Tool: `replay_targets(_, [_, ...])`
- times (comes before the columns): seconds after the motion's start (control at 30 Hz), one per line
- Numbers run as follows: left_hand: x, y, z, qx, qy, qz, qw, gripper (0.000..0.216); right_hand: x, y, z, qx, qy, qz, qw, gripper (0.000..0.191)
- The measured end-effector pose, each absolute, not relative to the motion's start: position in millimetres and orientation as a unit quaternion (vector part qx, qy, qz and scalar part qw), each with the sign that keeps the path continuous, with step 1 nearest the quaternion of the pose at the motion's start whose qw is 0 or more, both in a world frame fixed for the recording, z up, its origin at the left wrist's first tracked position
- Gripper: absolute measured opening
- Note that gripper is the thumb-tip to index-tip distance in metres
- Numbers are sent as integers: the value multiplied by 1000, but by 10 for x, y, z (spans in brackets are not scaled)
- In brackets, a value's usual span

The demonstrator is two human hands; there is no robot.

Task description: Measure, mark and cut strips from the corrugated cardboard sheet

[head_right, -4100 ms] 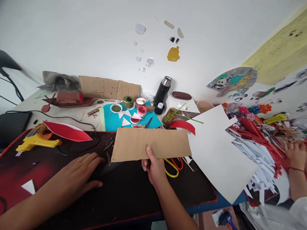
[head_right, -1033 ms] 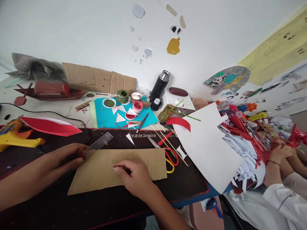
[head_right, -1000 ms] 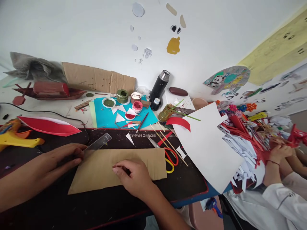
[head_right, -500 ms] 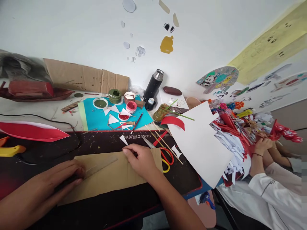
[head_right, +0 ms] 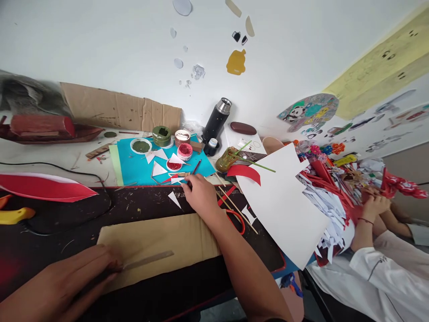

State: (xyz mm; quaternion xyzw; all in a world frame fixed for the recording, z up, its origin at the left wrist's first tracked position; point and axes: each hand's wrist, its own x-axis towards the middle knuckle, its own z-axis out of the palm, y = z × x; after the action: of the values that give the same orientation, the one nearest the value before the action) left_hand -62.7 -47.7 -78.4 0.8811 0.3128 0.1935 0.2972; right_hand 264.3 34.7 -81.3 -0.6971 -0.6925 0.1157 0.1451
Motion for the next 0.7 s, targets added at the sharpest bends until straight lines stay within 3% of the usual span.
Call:
replay_targets(0.4, [-458,-518,-763,924,257,222,177,28,2676,451,-871,-699,-683,133,162,11])
replay_targets(0.7, [-409,-592,-869,928,290,119,203,12,2728,402,-915,-701,-649,156,249,13])
